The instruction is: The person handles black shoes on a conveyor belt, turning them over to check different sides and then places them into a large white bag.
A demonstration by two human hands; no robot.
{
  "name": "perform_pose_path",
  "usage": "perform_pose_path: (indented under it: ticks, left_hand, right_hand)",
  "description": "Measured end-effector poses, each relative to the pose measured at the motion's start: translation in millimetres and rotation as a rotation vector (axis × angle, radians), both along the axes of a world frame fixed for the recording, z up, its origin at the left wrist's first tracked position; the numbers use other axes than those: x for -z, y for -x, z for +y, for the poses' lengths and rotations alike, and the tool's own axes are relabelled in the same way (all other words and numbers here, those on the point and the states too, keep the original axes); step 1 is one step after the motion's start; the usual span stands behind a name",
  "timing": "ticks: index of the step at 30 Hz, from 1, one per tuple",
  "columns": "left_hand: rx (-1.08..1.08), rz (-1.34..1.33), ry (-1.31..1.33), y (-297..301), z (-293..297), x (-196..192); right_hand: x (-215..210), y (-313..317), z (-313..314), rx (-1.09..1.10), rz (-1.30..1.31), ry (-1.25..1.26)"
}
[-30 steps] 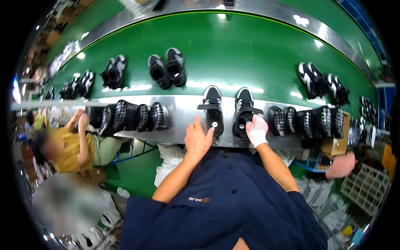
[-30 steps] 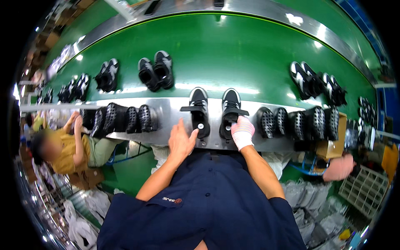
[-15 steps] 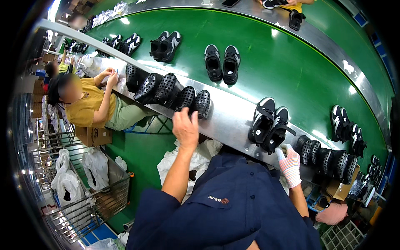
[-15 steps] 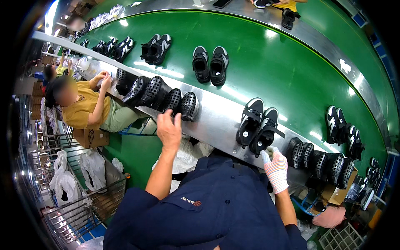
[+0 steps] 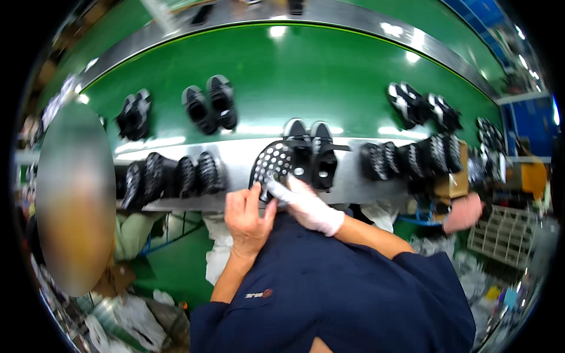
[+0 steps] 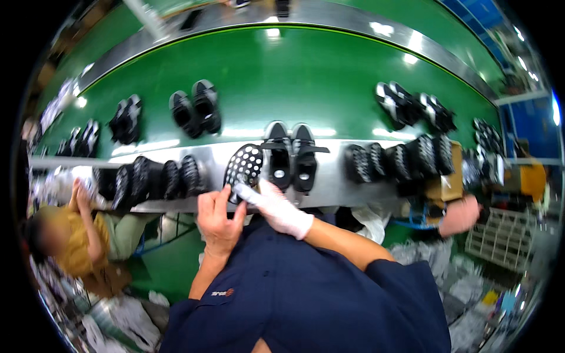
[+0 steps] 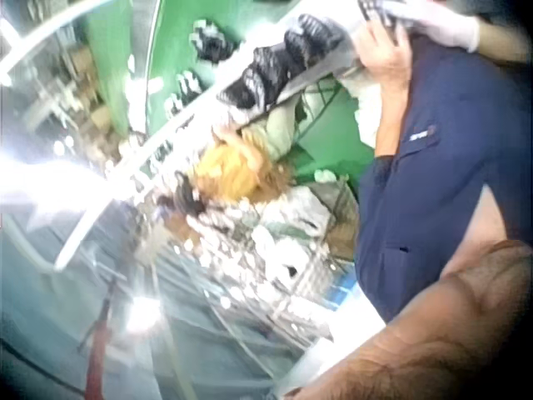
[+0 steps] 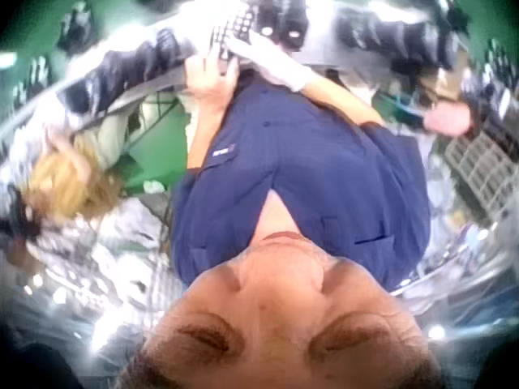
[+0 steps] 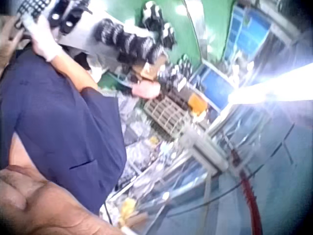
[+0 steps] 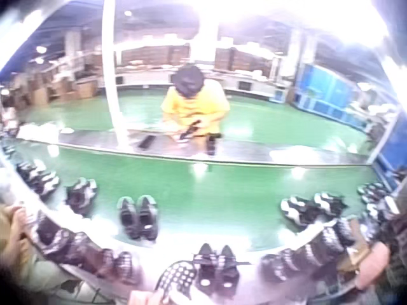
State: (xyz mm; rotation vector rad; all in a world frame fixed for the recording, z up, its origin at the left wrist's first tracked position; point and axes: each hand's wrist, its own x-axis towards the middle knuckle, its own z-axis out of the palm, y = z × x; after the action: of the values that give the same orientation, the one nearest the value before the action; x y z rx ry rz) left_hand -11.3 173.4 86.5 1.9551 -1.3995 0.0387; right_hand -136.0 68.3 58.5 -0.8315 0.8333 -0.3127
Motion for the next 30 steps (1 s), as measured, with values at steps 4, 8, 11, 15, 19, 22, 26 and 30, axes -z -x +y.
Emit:
perform_pose_path:
  ticks: [4, 8, 11, 15, 19, 22, 26, 30]
  left_hand:
    - [0.176, 0.412, -0.039, 12, -26, 7]
    - [0.007, 1.239, 0.073, 20, -63, 27]
    - [0.262, 1.516, -0.164, 14, -73, 60]
    - [-0.036, 1.493, -0.048, 26, -77, 100]
    - [-0.037, 1.501, -0.083, 48, -87, 98]
    - [-0.046, 1.527, -0.050, 56, -90, 99]
    - [-0.160, 0.849, -0.246, 48, -108, 100]
    - [0.132, 0.286, -0.256, 22, -133, 110]
  right_hand:
    - [-1, 35, -18, 0.057, -0.111, -0.308]
    - [-6, 65, -19, -0.220, -0.067, -0.393]
    - [-9, 75, -14, -0.232, 0.107, 0.029]
    - [-47, 89, -12, -0.505, 0.744, 0.982]
    - [-16, 102, -8, -0.480, 0.767, 0.806]
    - [-6, 107, -11, -0.381, 0.716, 0.797]
    - [-10, 102, -34, -0.442, 0.904, 0.856]
    - [-21, 81, -56, -0.589, 1.114, 0.951]
